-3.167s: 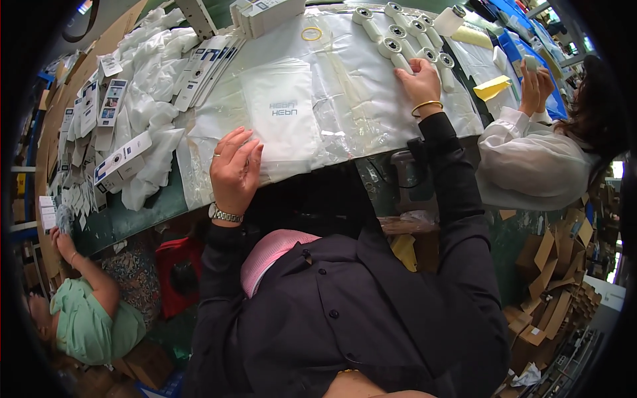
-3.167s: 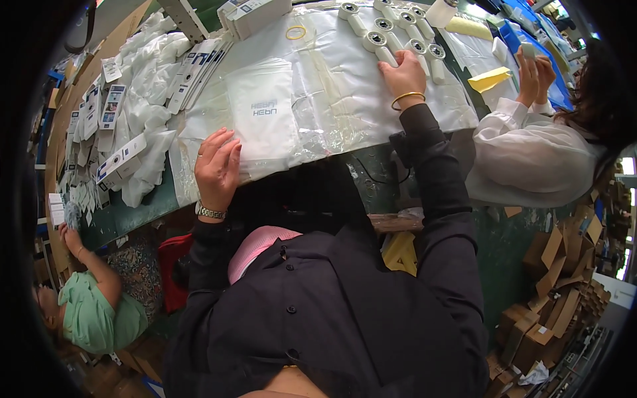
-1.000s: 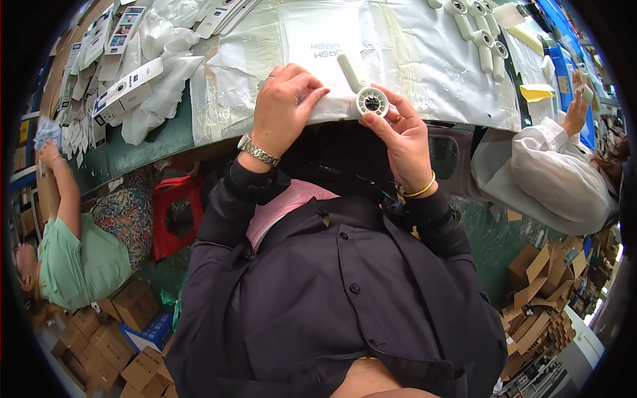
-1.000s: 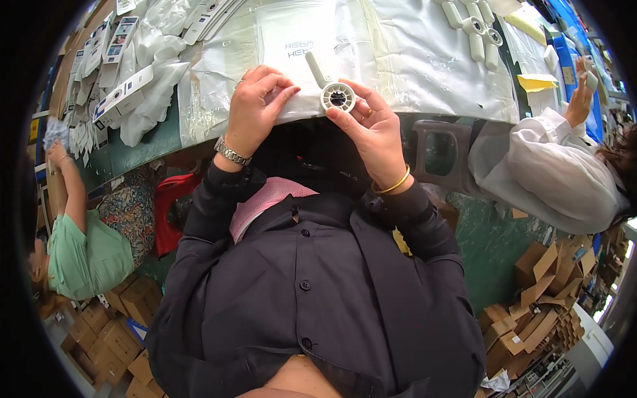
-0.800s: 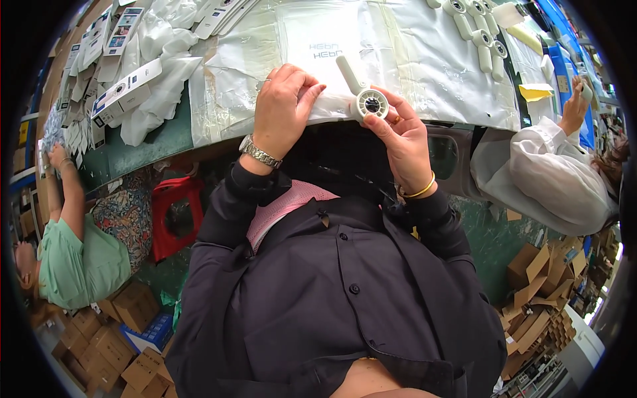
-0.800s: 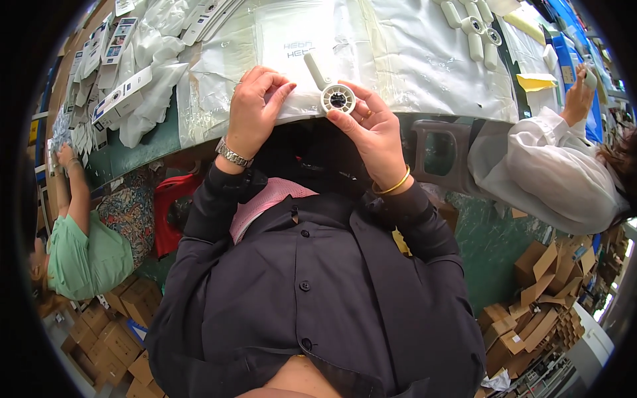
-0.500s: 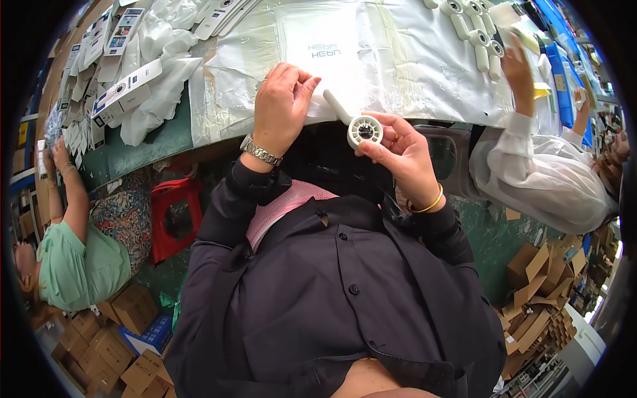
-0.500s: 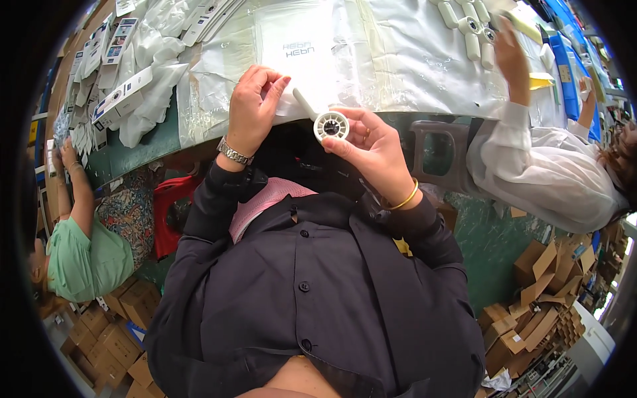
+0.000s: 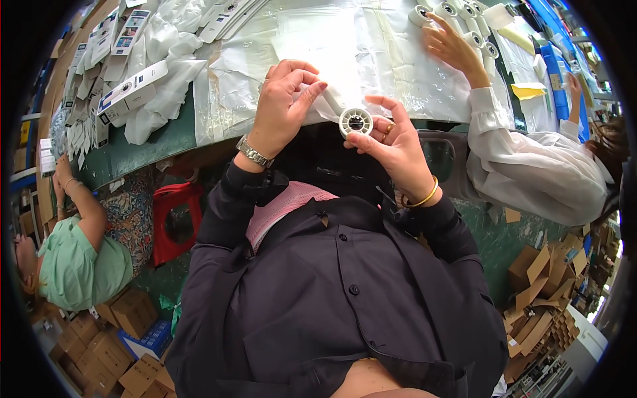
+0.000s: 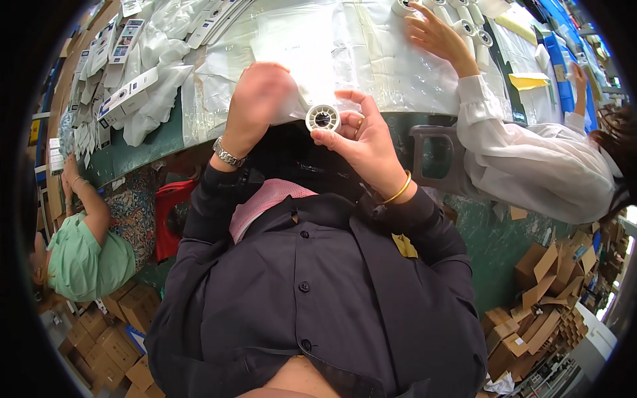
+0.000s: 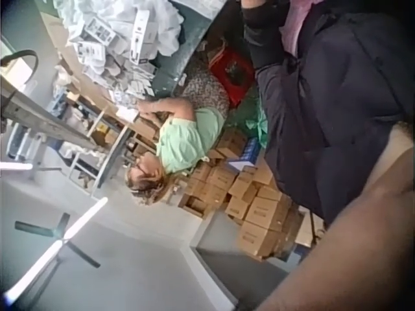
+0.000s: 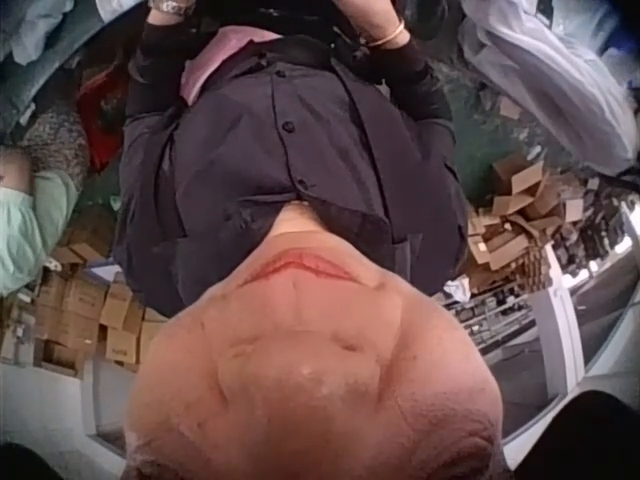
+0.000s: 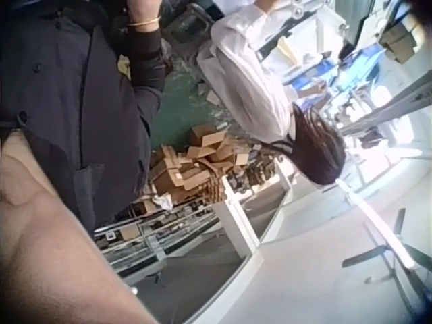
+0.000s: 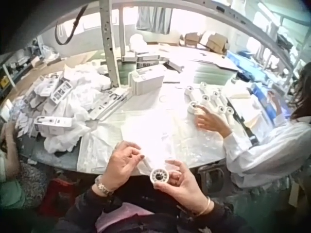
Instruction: The person folds a cardboard box, inserts a small white device, and sets it aside. Then, they pick up a plastic bag, slide a white sensor into it, and seal the bag by hand.
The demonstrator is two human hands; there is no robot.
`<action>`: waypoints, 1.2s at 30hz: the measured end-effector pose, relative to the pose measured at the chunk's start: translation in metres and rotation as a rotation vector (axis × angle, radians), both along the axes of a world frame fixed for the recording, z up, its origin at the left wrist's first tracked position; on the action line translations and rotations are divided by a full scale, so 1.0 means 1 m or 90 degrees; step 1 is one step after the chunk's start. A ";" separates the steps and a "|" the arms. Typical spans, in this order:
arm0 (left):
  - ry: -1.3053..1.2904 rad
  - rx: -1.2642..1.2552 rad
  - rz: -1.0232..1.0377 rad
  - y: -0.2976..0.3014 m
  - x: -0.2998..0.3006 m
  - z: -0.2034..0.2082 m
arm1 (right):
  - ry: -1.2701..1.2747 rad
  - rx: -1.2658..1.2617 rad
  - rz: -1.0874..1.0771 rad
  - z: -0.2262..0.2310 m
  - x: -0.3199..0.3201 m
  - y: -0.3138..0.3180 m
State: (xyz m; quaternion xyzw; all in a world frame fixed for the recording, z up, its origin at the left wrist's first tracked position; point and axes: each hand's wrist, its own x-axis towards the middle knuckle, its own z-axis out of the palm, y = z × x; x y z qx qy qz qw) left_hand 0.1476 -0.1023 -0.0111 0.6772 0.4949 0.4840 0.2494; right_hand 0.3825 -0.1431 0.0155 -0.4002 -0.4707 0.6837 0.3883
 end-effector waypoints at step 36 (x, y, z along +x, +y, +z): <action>-0.645 -0.489 -0.156 -0.039 0.007 0.008 | -0.472 0.576 -0.069 0.003 -0.020 0.023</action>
